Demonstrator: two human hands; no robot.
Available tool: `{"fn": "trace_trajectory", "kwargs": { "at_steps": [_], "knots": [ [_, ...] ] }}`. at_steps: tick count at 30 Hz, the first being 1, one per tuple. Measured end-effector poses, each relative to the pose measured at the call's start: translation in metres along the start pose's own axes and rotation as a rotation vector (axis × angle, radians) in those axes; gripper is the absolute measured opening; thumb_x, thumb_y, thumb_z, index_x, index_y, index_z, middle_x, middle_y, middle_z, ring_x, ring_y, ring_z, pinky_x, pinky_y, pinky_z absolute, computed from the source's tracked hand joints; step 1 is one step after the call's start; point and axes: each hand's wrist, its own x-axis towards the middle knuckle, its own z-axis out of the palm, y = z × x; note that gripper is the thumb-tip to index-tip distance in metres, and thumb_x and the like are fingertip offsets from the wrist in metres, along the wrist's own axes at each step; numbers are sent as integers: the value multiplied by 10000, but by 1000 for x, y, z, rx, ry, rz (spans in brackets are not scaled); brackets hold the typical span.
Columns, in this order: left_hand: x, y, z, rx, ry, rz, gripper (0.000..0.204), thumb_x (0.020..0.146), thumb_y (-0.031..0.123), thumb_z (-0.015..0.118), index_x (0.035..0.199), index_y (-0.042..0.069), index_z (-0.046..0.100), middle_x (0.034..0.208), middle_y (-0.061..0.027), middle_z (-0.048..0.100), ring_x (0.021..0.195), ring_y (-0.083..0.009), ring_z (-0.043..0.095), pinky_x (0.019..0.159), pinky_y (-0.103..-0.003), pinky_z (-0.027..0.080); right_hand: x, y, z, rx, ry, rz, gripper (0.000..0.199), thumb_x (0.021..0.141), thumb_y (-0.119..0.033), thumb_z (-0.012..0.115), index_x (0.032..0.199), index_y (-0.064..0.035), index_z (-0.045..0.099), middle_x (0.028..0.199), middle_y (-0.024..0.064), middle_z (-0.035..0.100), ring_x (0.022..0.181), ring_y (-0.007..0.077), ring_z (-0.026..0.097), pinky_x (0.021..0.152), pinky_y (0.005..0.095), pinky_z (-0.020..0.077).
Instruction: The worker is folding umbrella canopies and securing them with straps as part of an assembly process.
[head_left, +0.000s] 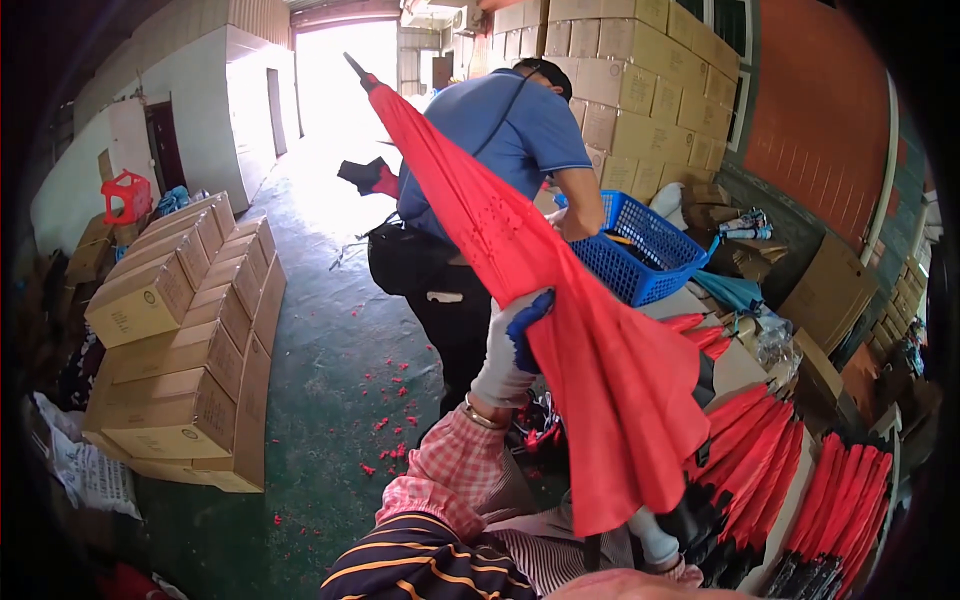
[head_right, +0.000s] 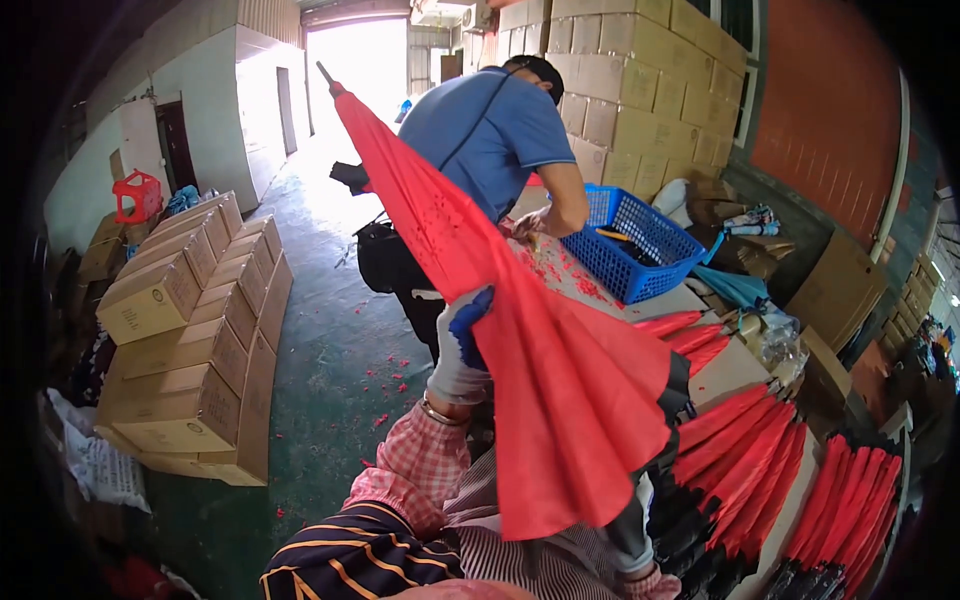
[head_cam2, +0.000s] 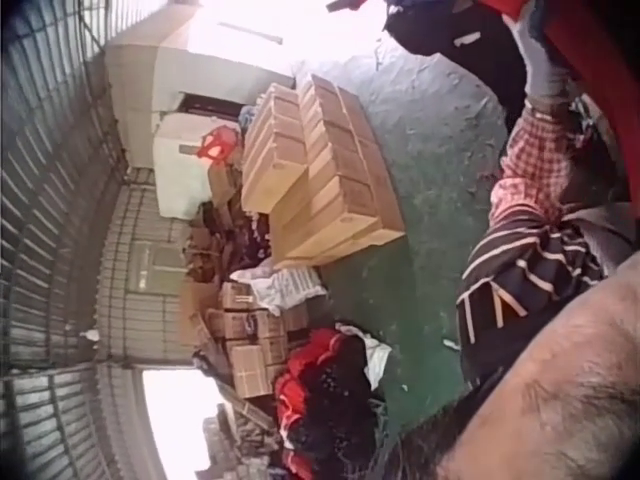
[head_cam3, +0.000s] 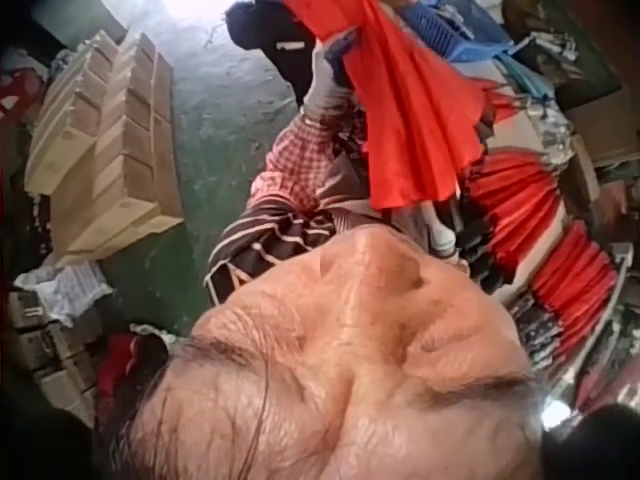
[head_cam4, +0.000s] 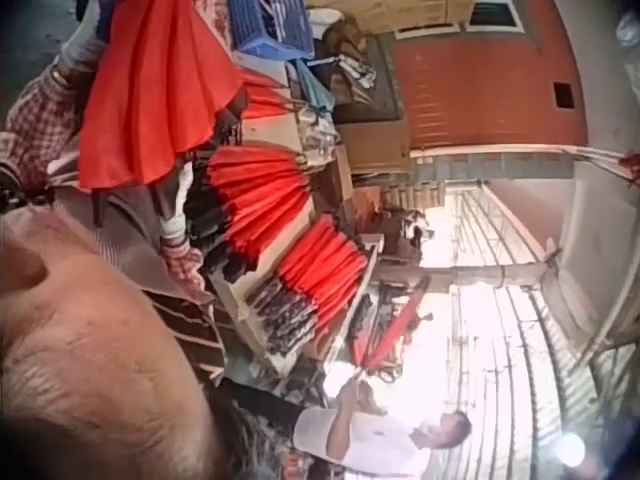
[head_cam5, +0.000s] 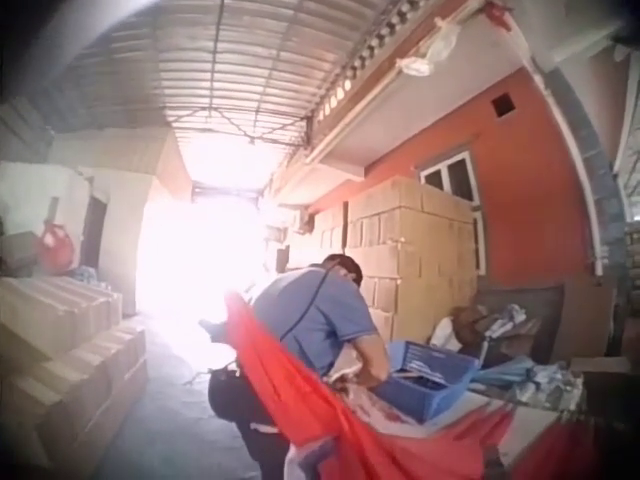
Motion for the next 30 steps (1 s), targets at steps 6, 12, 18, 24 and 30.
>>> {"fn": "trace_trajectory", "kwargs": {
  "at_steps": [6,12,18,24,30],
  "knots": [
    [36,-47,-9,257,164,243,432,972,47,715,1388,-13,613,1358,-141,650,1272,-260,640,1130,-422,507,47,-84,1,-150,116,-276,563,922,-67,749,1455,34,603,1240,110,745,1080,228,714,999,371,566],
    [125,-66,-87,925,-110,797,439,986,58,695,1413,1,613,1372,-160,667,1284,-323,637,1135,-429,506,126,-116,-58,402,49,-186,349,975,21,673,1323,47,694,1082,56,747,984,155,711,859,289,562],
    [109,-100,-93,940,-297,611,509,1043,223,696,1480,-4,565,1529,-195,569,1358,-300,595,1143,-434,494,99,-99,-82,40,118,-353,417,921,-57,767,1315,54,688,1122,141,746,988,230,739,866,334,581],
    [90,-68,-33,230,-205,67,461,1036,198,670,1451,12,601,1443,-172,649,1298,-313,648,1094,-445,545,104,-123,-50,-626,195,-574,745,811,-106,884,1465,42,560,1251,221,719,1032,341,753,859,388,602],
    [68,-79,-28,275,11,131,459,1106,284,528,1429,-29,621,1437,-173,667,1303,-336,662,1146,-450,520,110,-50,-35,-349,139,-242,902,747,-149,941,1506,46,495,1288,258,698,1111,407,739,911,419,601]
  ]
}}
